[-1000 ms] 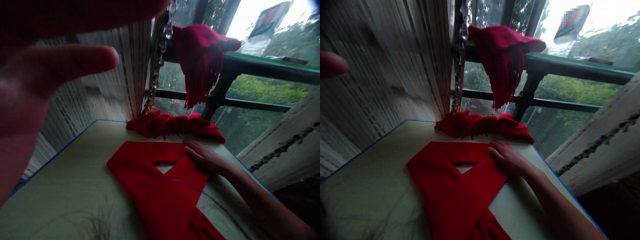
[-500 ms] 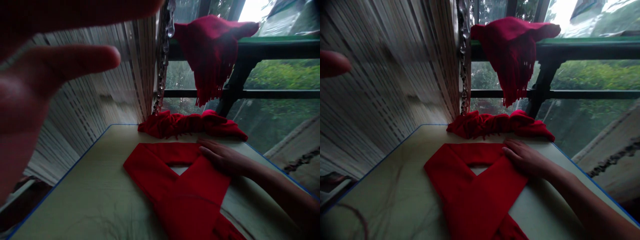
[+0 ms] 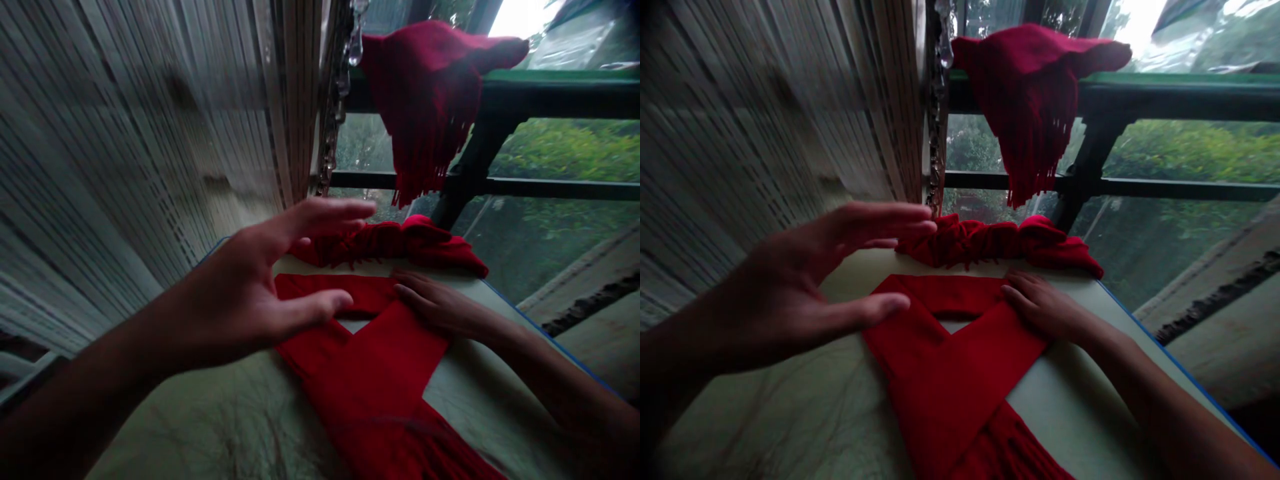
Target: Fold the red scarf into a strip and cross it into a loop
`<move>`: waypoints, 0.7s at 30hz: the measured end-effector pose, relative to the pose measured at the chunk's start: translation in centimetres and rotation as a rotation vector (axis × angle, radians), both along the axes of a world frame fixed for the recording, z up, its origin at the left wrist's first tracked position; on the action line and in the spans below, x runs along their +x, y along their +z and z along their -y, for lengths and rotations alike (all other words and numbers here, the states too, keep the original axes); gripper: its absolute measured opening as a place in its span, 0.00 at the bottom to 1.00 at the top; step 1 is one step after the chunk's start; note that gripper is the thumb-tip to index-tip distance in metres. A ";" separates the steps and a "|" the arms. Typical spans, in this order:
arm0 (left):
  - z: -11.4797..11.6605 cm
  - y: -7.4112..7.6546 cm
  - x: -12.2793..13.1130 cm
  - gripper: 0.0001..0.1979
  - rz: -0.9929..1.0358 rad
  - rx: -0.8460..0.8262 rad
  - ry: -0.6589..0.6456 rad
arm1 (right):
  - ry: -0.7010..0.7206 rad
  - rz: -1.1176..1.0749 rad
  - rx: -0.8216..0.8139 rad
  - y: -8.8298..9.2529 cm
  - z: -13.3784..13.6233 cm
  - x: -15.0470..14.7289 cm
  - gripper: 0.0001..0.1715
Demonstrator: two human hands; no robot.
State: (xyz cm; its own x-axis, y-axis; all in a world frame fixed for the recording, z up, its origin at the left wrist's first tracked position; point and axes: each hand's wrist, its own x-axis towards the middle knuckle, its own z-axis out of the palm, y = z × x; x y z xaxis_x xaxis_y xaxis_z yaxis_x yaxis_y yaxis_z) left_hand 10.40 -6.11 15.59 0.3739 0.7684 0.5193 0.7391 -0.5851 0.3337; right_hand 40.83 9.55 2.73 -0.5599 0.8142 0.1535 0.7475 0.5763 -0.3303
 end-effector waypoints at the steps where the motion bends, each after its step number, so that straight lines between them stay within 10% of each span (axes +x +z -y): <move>1: -1.3 -0.5 -0.1 0.25 0.015 0.002 -0.030 | -0.006 0.001 -0.003 -0.1 0.0 0.0 0.42; 7: -7.7 -5.2 -2.4 0.11 -0.040 -0.044 0.139 | -0.028 0.030 -0.042 0.0 -0.1 0.1 0.47; 15: -6.9 -10.5 -3.6 0.31 -0.279 -0.336 0.125 | 0.009 -0.021 0.099 -0.5 -0.4 0.2 0.44; 21: -6.6 -9.2 -3.4 0.29 -0.230 -0.306 0.087 | 0.034 -0.025 0.057 -0.5 0.3 -0.4 0.41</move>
